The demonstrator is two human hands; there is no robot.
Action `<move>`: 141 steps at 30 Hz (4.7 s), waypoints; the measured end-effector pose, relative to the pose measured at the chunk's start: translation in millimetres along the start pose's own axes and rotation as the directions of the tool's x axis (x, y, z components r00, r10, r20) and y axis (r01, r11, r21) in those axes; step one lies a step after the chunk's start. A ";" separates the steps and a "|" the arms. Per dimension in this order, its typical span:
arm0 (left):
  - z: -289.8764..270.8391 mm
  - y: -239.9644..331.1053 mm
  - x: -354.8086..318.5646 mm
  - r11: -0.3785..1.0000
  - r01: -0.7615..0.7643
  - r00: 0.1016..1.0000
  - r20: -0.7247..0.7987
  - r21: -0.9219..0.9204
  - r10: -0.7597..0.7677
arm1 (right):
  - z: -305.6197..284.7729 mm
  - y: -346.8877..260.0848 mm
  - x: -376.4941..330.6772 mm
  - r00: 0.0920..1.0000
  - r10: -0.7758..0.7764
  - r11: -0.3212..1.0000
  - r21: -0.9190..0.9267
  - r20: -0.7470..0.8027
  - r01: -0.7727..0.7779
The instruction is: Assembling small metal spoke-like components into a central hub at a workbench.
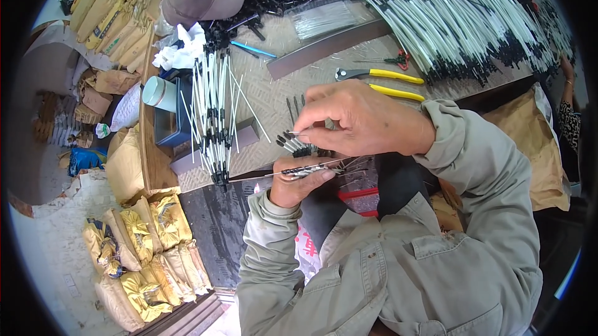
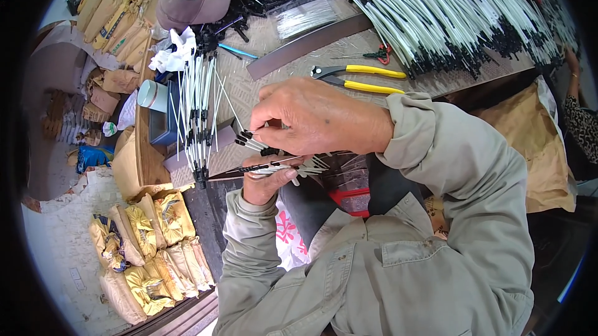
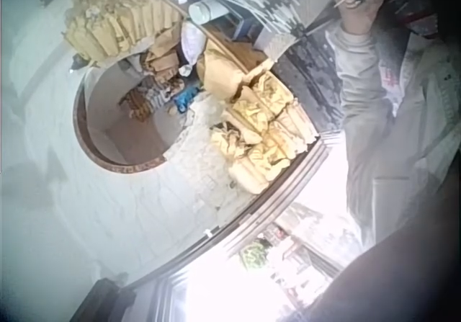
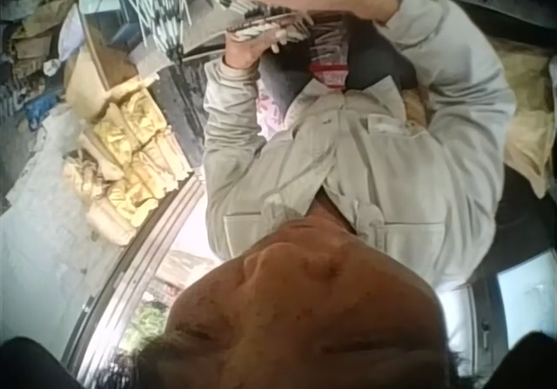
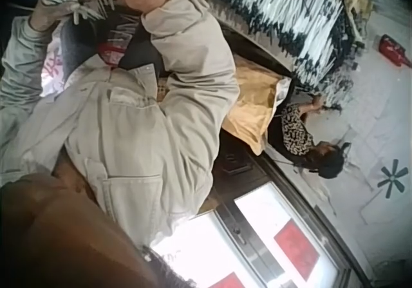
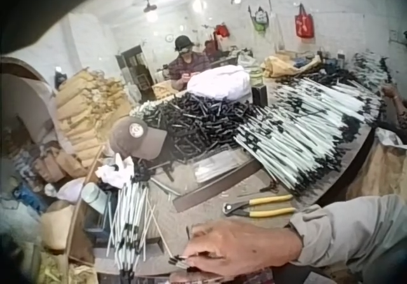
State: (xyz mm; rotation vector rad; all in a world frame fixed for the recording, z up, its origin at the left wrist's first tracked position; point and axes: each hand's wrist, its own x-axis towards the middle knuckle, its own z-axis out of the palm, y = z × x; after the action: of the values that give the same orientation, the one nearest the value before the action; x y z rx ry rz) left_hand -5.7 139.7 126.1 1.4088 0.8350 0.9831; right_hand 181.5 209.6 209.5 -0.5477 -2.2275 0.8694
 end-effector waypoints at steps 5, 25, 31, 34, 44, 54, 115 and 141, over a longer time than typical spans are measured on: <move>-2.4 -5.4 0.1 0.998 -0.065 0.998 0.014 -0.003 0.065 | 3.8 -2.4 3.3 0.999 0.036 0.999 0.021 -0.018 -0.036; -13.4 -7.4 -1.2 0.991 -0.007 0.993 0.115 -0.133 0.023 | 2.2 3.5 8.4 0.998 0.028 0.987 0.155 0.047 -0.035; -13.2 -6.3 3.2 0.982 -0.033 0.985 0.162 -0.185 0.064 | 7.0 7.3 10.0 0.999 -0.050 0.987 0.151 0.005 0.049; -11.4 -4.6 4.1 0.978 -0.056 0.984 0.155 -0.201 0.088 | 8.7 6.9 11.4 0.999 -0.035 0.992 0.118 -0.015 0.037; -16.9 -4.8 5.0 0.986 -0.042 0.976 0.205 -0.162 0.075 | 5.2 4.3 15.1 0.998 0.008 0.987 0.160 0.065 -0.018; -17.4 -3.2 3.3 0.977 -0.127 0.971 0.178 -0.174 0.158 | 19.1 7.2 16.3 1.000 0.010 0.987 0.160 0.013 -0.011; -20.4 -20.7 10.8 0.986 -0.162 0.955 0.244 -0.049 0.169 | 33.7 73.5 -51.6 0.978 0.143 0.947 -0.307 0.150 -0.091; -19.8 -27.6 -49.5 0.849 -0.317 0.945 0.213 0.423 0.246 | 63.3 100.4 -47.1 0.991 0.015 0.999 0.044 0.129 -0.021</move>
State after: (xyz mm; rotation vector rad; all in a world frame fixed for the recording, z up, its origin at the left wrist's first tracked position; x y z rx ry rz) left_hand -41.8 104.3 93.6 2.0325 0.7858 0.9172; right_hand 181.7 224.1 82.6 -0.5038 -2.3160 0.9868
